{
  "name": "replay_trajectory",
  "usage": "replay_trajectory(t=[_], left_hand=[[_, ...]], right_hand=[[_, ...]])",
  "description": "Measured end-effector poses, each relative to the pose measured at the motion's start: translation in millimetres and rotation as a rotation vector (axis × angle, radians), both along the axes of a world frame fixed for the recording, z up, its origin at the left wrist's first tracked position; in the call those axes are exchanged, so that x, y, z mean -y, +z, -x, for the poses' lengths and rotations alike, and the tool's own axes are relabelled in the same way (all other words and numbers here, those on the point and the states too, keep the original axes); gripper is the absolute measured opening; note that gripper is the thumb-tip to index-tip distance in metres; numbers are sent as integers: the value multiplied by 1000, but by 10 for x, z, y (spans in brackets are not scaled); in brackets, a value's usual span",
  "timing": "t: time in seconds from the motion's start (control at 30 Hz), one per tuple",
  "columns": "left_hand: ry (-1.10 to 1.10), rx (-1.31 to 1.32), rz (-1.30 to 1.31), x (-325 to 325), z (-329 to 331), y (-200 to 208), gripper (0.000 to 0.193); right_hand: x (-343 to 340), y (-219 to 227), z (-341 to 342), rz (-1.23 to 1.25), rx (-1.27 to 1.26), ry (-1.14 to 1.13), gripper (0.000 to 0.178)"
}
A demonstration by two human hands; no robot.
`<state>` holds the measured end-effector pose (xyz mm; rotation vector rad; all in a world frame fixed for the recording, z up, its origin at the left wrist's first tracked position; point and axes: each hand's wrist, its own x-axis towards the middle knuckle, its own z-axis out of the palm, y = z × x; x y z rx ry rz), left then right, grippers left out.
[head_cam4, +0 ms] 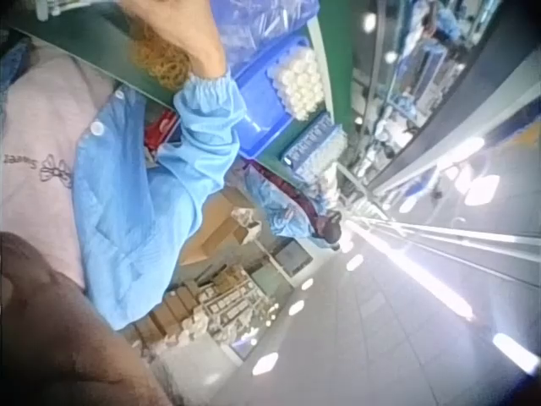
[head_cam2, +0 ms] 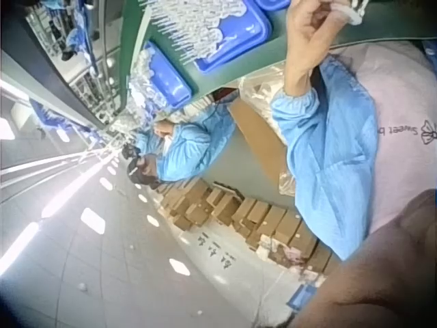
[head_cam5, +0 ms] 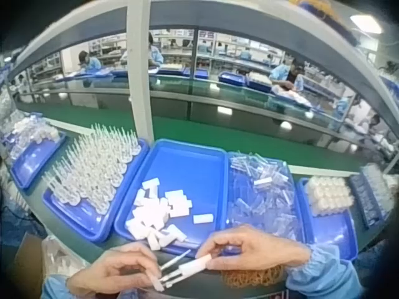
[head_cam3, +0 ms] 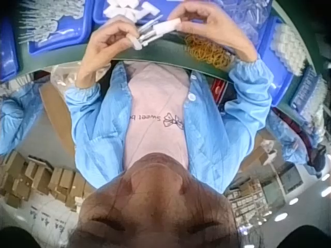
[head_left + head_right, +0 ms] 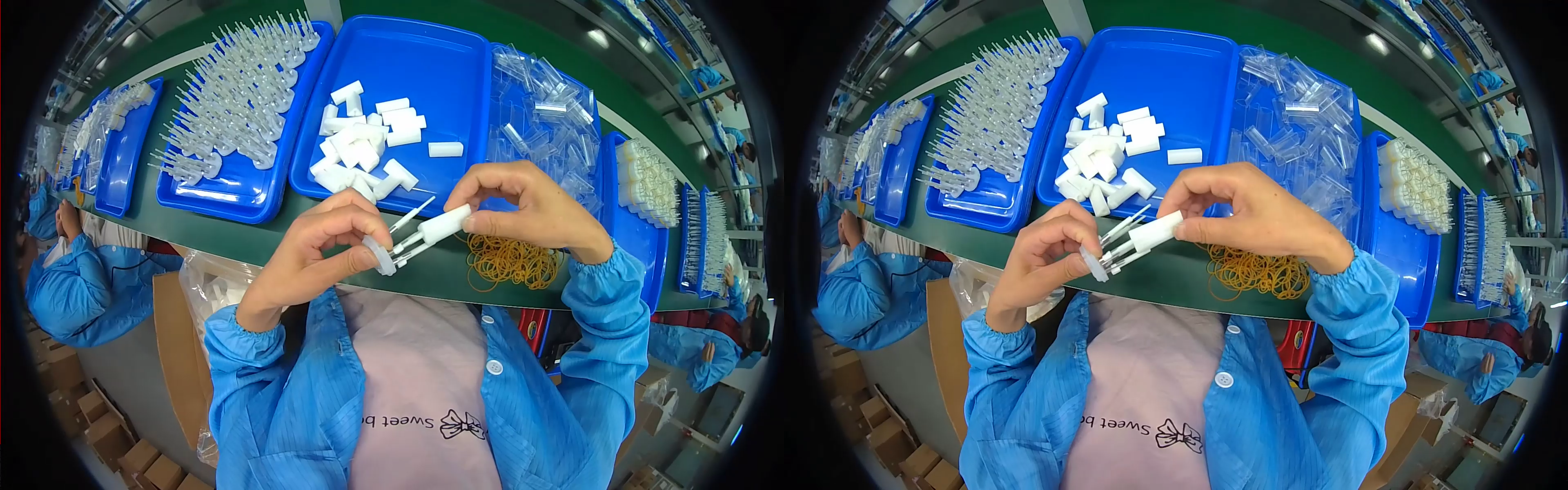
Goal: The person assembles small white plastic components into clear sleeves by hand, then secures bundles of the sleeved components with rubber bands.
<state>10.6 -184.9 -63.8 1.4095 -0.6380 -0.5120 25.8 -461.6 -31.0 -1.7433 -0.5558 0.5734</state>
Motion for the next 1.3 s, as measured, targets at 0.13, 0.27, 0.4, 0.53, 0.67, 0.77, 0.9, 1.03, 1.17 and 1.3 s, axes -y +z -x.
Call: replay_trajectory(t=[0.13, 0.27, 0.4, 0.53, 0.67, 0.77, 0.9, 1.03, 1.17, 1.3], left_hand=[[11, 140, -93, 64, 12, -2, 20], [137, 59, -61, 197, 82, -67, 26], [138, 2, 56, 171, 118, -242, 24], [146, -80, 124, 157, 134, -282, 20], [181, -79, 112, 186, 125, -279, 19], [216, -55, 85, 175, 142, -288, 18], [246, -45, 56, 140, 160, -304, 19], [283, -26, 51, 134, 162, -285, 21], [361, 37, 59, 139, 190, -246, 20], [436, 267, -14, 149, 196, -234, 20]], right_hand=[[8, 42, 22, -39, -132, 10, 19], [-42, 77, 82, 77, 3, 2, 14], [-133, 23, 161, 86, -111, -70, 13], [-159, -23, 183, 44, -180, -98, 14], [-125, -75, -40, 144, 116, -109, 15], [-101, -112, -285, 352, 417, -244, 18], [-154, -543, -445, 598, 920, -239, 26], [-246, -757, -436, 772, 1052, -209, 30], [-174, -654, -412, 587, 881, -292, 30], [-172, -339, -329, -205, -109, -457, 32]])
